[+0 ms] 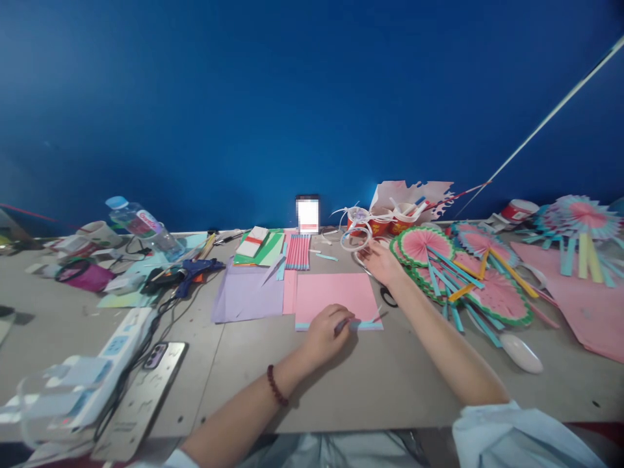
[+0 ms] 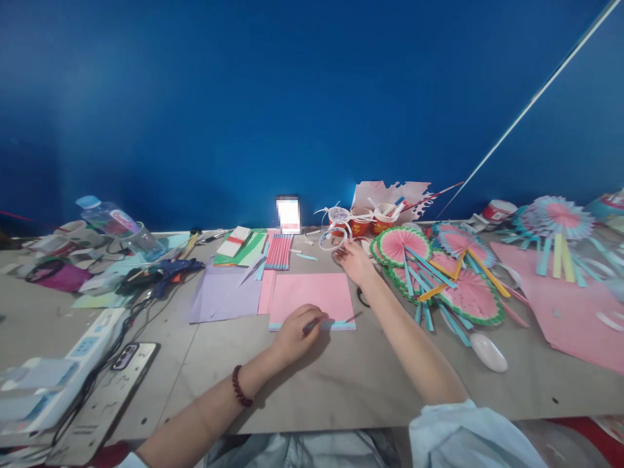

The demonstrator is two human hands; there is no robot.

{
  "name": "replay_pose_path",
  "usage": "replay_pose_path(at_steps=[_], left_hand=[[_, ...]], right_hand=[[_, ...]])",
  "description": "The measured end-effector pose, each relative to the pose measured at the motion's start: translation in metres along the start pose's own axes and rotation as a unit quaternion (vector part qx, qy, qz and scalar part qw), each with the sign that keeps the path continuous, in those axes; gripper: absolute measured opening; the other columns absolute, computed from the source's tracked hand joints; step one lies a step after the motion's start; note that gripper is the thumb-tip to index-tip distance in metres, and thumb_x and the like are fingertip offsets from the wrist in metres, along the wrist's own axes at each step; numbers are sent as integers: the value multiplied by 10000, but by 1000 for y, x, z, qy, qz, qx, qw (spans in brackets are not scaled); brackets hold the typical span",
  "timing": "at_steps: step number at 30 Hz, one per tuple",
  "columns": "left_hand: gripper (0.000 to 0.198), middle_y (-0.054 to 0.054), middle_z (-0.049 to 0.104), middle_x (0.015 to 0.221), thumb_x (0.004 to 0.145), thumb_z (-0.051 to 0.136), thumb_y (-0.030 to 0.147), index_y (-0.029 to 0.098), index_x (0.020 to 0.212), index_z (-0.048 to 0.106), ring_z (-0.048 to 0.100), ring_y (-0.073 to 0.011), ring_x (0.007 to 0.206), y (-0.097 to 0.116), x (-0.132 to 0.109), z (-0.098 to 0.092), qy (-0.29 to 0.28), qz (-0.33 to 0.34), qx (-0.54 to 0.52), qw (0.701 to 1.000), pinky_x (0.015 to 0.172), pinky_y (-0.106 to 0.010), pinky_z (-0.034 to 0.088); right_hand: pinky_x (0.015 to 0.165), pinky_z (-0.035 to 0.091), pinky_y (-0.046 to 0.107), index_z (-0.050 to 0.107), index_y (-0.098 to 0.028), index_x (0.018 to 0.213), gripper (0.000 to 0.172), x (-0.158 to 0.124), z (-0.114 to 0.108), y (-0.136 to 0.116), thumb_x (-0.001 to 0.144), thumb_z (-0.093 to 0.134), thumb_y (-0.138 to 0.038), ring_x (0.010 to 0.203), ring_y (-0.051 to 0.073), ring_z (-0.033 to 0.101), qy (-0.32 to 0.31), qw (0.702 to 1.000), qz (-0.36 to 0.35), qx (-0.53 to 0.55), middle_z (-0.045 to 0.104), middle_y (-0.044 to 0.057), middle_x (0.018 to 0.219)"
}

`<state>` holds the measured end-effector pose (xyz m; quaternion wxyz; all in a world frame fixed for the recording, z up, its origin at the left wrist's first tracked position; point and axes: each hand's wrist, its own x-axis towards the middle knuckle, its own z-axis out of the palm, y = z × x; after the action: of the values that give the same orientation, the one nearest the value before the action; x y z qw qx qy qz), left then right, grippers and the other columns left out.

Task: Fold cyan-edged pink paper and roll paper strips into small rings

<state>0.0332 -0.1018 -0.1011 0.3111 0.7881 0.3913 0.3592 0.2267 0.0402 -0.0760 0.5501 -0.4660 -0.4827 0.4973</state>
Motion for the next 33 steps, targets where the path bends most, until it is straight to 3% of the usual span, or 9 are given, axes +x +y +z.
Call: replay_pose_path(at_steps=[3,5,9,12,15,22,33], left_hand=[[215,-66,668,962,865,475,147,193,990,645,616,-174,924,4,2,-4,42,-30,-37,998,825,-312,503],[200,-60,663,969,888,482,195,200,1014,638,616,-162,888,5,4,-8,88,-49,-63,993,811,-301,505],[321,-56,616,989,890,533,271,227,1207,551,590,-135,780,3,8,-25,213,-62,-74,972,743,-285,514],[472,-63,577,1037,878,574,302,250,1332,456,570,-135,780,-4,14,-43,307,-5,-29,951,767,-314,508],[521,-84,542,1099,881,576,330,255,1376,431,564,-148,820,-9,17,-58,357,47,14,933,793,-342,510],[390,-75,549,1090,880,601,273,269,1269,572,577,-179,933,-5,17,-64,359,102,67,925,791,-336,530],[173,-51,622,998,861,626,205,223,1020,693,613,-175,941,-3,18,-64,369,102,77,920,833,-348,526]], right_hand=[[828,512,366,561,-222,881,347,-6,5,-9,736,623,-531,827,185,650,-9,1000,-18,-23,697,40,847],[845,496,362,576,-207,916,344,-15,9,-18,744,639,-498,838,186,646,-53,994,-53,-84,699,36,835],[864,489,376,604,-193,956,249,-43,23,-43,831,563,-404,874,204,637,-143,951,-146,-232,702,61,906],[858,492,356,628,-213,980,205,-66,36,-59,872,514,-346,901,209,631,-179,910,-201,-314,692,64,939],[876,482,339,637,-221,994,205,-81,45,-67,899,477,-306,932,204,633,-221,882,-237,-341,689,59,968],[836,476,329,622,-219,981,189,-85,52,-68,911,453,-266,889,186,616,-259,862,-260,-350,679,51,929],[799,472,341,636,-201,963,159,-80,52,-63,883,499,-213,851,197,618,-230,850,-265,-393,693,55,888]])
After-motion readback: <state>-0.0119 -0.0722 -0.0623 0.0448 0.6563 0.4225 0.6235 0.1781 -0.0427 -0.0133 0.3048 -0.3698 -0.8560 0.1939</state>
